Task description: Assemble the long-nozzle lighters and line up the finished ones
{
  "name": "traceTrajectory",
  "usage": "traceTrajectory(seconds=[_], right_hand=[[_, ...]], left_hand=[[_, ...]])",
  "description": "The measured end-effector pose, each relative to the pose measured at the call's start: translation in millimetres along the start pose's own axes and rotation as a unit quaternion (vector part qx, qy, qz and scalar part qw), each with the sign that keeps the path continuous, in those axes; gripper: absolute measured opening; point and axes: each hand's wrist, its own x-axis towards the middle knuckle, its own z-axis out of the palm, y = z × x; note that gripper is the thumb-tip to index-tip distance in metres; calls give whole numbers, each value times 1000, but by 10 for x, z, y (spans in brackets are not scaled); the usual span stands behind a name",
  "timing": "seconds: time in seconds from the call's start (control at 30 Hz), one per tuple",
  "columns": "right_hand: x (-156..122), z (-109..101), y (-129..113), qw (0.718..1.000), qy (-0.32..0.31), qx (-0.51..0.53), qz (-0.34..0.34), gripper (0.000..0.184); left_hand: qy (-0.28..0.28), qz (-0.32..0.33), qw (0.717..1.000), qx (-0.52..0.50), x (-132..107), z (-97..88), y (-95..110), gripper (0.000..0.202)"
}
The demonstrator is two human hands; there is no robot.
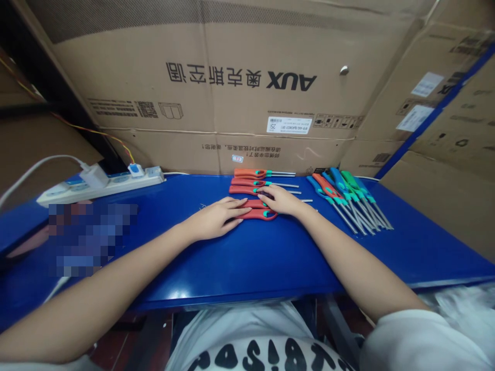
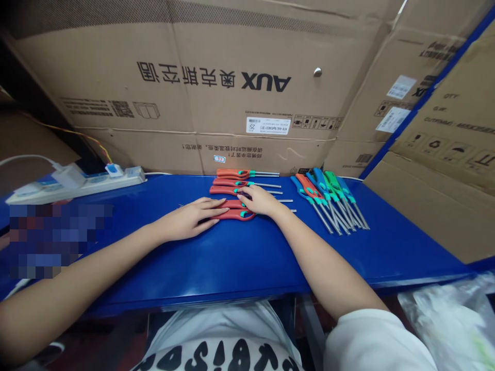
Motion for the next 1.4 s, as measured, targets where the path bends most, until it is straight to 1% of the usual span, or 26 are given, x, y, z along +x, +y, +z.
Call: traceTrajectory(seconds=[0.1,0.2,0.27,0.37,0.47,0.53,0.63,0.7,0.73,0.8,0.93,1.0,1.07,1.2,1.3,1.4], right_hand=[[8,30,58,1000,9,1,17,39],[9,25,141,999,20,2,36,38],[3,4,174,999,27,6,35,36],[-8,-52,160,998,51,15,13,31],[-15,-138,77,995,98,27,-11,23],[-20,-204,-8,991,128,34,-22,22],[-40,-286,-172,977,183,90,-58,29],[-63,-308,-298,962,216,141,-85,34],[-77,-306,-362,957,223,165,-90,37],[-105,-278,-486,952,213,205,-81,38],[-164,-175,-682,938,203,270,-78,25],[-190,-135,-746,936,208,268,-90,19],[-211,-111,-788,941,208,250,-97,16],[-232,-93,-834,951,197,214,-101,15],[-236,-86,-851,952,197,205,-113,15],[-238,-75,-859,952,199,202,-120,15]], left_hand=[[4,-4,1000,-8,0,-4,12,41],[6,-4,1000,-5,4,-5,13,41],[6,-8,1000,-5,7,-1,13,41],[7,-22,1000,-1,9,16,8,43],[19,-32,999,-1,7,51,-4,42],[28,-40,999,-13,2,83,-14,41],[42,-60,996,-48,-6,117,-17,42],[63,-71,994,-62,-5,111,-5,44],[75,-75,992,-61,-3,99,4,44],[89,-79,992,-49,5,65,24,40],[91,-84,991,-50,25,24,47,35],[88,-81,990,-69,29,26,51,34],[77,-80,990,-87,29,33,56,32],[55,-89,991,-89,25,31,82,29],[40,-95,992,-77,29,18,112,29],[41,-91,992,-79,36,8,144,30]])
